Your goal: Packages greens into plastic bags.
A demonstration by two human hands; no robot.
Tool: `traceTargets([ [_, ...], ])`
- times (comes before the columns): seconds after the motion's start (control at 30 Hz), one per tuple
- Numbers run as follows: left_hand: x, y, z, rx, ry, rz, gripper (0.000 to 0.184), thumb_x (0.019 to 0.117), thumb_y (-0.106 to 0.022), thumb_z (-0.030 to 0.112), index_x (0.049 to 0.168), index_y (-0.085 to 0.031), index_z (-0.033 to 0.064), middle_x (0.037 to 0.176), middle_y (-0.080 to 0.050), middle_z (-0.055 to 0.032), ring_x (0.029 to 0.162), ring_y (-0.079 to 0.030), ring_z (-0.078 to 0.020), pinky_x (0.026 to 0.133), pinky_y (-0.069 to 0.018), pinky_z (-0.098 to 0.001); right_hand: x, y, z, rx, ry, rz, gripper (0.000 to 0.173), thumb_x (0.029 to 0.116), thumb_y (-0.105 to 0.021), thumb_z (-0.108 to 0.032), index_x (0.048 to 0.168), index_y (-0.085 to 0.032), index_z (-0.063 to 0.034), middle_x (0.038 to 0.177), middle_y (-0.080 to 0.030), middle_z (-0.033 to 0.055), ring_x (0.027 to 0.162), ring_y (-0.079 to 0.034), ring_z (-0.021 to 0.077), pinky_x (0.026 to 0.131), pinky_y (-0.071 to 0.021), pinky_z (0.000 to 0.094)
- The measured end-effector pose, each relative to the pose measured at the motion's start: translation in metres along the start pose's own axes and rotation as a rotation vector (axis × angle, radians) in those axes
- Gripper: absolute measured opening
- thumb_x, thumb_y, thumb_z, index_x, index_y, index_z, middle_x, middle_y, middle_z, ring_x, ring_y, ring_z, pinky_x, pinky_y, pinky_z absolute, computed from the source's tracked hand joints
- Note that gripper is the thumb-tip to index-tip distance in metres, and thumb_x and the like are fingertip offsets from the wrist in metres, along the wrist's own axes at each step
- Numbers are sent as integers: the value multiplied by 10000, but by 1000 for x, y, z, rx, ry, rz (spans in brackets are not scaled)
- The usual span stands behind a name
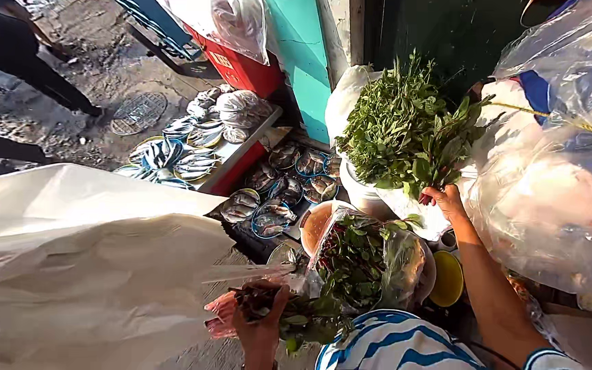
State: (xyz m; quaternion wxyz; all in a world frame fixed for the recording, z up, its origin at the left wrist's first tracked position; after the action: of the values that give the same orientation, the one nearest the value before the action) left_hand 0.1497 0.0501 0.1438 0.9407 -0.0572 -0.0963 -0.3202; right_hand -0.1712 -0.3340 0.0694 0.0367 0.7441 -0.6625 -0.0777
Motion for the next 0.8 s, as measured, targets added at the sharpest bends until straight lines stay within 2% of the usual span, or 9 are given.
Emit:
traceTargets([
  [0.07,-5,5,2,19,10,26,409,761,-836,108,1093,-604,170,890,-731,117,769,-720,-50,703,-633,-239,1,4,3,-20,11,35,255,876,-741,-14,1089,-626,68,770,-647,73,527,-548,78,513,-496,239],
  [0.23,-12,12,1,80,16,73,412,736,-827,82,1078,-610,155,892,-726,132,796,-713,-24,735,-624,-219,-4,3,15,-16,0,-45,188,895,-736,-26,1042,-638,40,734,-646,59,493,-533,77,484,-484,238],
  [0.33,-11,9,-1,93,30,45,381,756,-821,93,1071,-619,165,899,-727,133,806,-712,-25,735,-619,-218,-19,-3,-4,176,20,-126,139,857,-700,-28,976,-630,-24,696,-662,2,481,-539,48,463,-472,199],
  [0.43,-6,1,-7,64,40,1,384,769,-815,78,1079,-614,180,909,-730,138,801,-715,-29,729,-622,-227,-36,-8,-24,437,1,-330,168,816,-704,-33,963,-651,-95,758,-720,-9,531,-620,55,475,-528,208],
  [0.53,1,-5,-15,29,37,-37,378,769,-838,109,1071,-625,185,892,-734,122,757,-721,-51,682,-632,-243,-46,-12,-30,567,32,-533,276,796,-741,-55,1045,-674,-154,904,-760,-6,639,-678,58,537,-562,214],
  [0.63,5,-12,-13,22,31,-77,382,775,-853,141,1075,-625,202,898,-733,132,760,-719,-47,692,-632,-244,-47,-12,-28,614,70,-671,350,778,-775,-85,1105,-702,-184,1009,-768,23,713,-708,74,537,-562,210],
  [0.7,8,-13,-13,20,24,-82,375,773,-852,143,1072,-634,204,898,-735,129,761,-718,-47,695,-631,-245,-42,-10,-26,595,73,-662,354,779,-784,-91,1110,-688,-174,1009,-766,22,724,-711,86,548,-570,227],
  [0.77,10,-13,-14,19,17,-80,361,780,-840,134,1067,-633,206,901,-729,130,764,-712,-43,694,-626,-240,-34,-8,-25,462,55,-477,269,786,-744,-47,1041,-679,-103,876,-751,20,630,-677,93,532,-568,247],
  [0.8,10,-12,-14,14,15,-75,363,780,-836,118,1068,-633,205,901,-728,130,761,-713,-44,689,-629,-242,-28,-7,-24,282,62,-324,221,805,-715,-45,1015,-644,-49,801,-720,24,592,-652,99,531,-559,255],
])
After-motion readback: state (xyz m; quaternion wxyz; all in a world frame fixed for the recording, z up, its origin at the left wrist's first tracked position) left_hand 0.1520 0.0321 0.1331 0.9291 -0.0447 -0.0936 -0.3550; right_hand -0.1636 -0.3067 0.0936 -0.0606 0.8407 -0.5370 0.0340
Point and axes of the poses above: each hand's wrist, its own x-axis towards the middle knuckle, its own y-axis out of the back of the hand, z = x × y, the point moved 4 cm from there along x, towards the middle knuckle
